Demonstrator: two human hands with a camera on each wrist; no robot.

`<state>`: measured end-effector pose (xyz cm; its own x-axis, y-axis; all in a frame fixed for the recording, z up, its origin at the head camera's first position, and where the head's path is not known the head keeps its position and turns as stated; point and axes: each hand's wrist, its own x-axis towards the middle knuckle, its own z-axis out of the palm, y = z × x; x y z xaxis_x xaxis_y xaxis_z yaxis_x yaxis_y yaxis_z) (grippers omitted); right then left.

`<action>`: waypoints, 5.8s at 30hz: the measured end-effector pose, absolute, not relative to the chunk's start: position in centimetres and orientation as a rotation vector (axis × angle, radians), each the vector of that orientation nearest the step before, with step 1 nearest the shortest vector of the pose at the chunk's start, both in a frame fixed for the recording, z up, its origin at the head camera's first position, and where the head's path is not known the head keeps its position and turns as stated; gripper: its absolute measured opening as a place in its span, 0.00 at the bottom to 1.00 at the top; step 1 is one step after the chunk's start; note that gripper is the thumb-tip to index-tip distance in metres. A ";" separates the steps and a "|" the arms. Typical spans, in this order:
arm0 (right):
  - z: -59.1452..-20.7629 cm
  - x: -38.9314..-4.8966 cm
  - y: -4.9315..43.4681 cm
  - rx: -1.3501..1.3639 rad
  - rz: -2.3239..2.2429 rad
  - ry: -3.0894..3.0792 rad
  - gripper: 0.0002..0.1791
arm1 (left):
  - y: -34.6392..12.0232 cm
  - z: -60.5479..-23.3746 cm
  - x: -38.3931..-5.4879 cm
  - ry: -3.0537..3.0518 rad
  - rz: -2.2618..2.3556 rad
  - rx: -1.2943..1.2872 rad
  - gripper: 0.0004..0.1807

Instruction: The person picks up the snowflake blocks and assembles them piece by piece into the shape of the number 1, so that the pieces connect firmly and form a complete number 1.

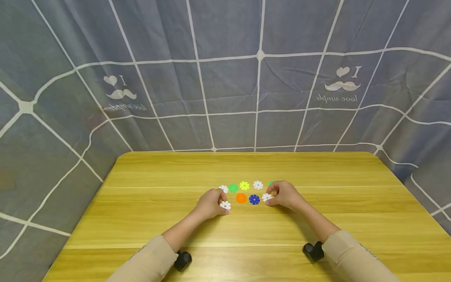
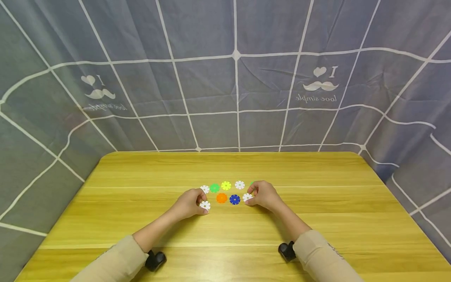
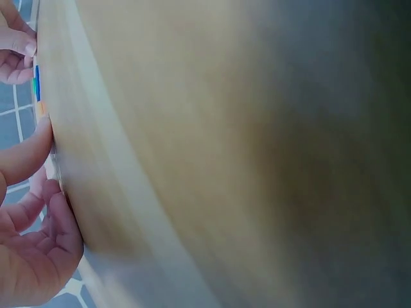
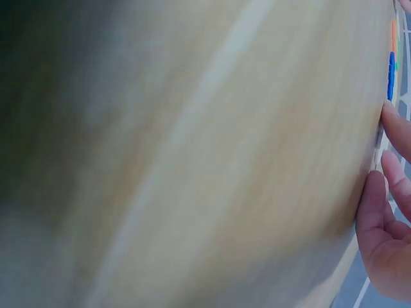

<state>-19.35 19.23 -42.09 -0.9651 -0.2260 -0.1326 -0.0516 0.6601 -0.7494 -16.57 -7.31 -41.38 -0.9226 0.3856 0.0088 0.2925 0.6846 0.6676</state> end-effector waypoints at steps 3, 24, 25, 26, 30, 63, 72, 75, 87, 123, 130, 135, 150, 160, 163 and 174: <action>-42.0 -19.4 19.2 -0.224 -1.184 2.649 0.16 | -7.2 -41.3 -16.6 2.775 1.058 0.557 0.17; -41.9 -19.8 19.5 -0.257 -1.333 2.503 0.17 | -7.2 -40.9 -16.4 2.688 1.135 0.555 0.12; -41.9 -19.8 19.6 -0.251 -1.352 2.483 0.17 | -7.2 -41.0 -16.4 2.676 1.145 0.549 0.11; -41.9 -19.8 19.7 -0.246 -1.376 2.458 0.17 | -7.3 -41.0 -16.4 2.663 1.157 0.541 0.11; -41.9 -19.6 19.8 -0.214 -1.485 2.351 0.17 | -7.3 -41.0 -16.4 2.596 1.232 0.506 0.09; -40.0 -14.1 15.5 -0.470 -1.758 2.062 0.11 | -6.7 -39.7 -12.7 1.850 1.835 0.132 0.15; -39.9 -13.5 14.9 -0.526 -1.816 2.044 0.11 | -6.6 -39.3 -11.9 1.717 1.911 0.106 0.15; -39.9 -13.5 14.9 -0.544 -1.819 2.047 0.11 | -6.6 -39.1 -11.8 1.709 1.923 0.096 0.15; -39.9 -13.2 14.7 -0.645 -1.785 2.142 0.07 | -6.9 -38.8 -11.4 1.633 1.969 0.060 0.17; -38.1 -13.2 14.0 -0.824 -1.773 2.288 0.02 | -5.6 -37.0 -10.0 1.617 2.101 -0.130 0.11; -38.4 -13.6 14.2 -0.816 -1.766 2.272 0.04 | -5.8 -37.0 -10.0 1.586 2.102 -0.139 0.13; -38.5 -13.7 14.3 -0.807 -1.730 2.261 0.09 | -6.0 -37.2 -9.8 1.574 2.112 -0.149 0.13; -38.7 -13.8 14.5 -0.729 -1.764 2.234 0.07 | -6.4 -37.4 -9.7 1.585 2.078 -0.114 0.19; -38.9 -13.6 14.1 -0.824 -1.722 2.205 0.06 | -6.3 -37.7 -9.7 1.568 2.029 -0.009 0.21; -39.0 -13.6 14.0 -0.854 -1.746 2.171 0.06 | -6.2 -37.8 -9.7 1.555 2.025 0.001 0.21; -39.2 -13.2 13.8 -0.873 -1.747 2.175 0.06 | -6.1 -37.9 -9.4 1.488 2.011 0.017 0.21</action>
<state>-13.16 13.85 -39.22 -0.8000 -0.5687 0.1912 -0.3096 0.1183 -0.9435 -9.36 -6.08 -37.86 -0.8023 0.4871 -0.3451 -0.4725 -0.1649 0.8657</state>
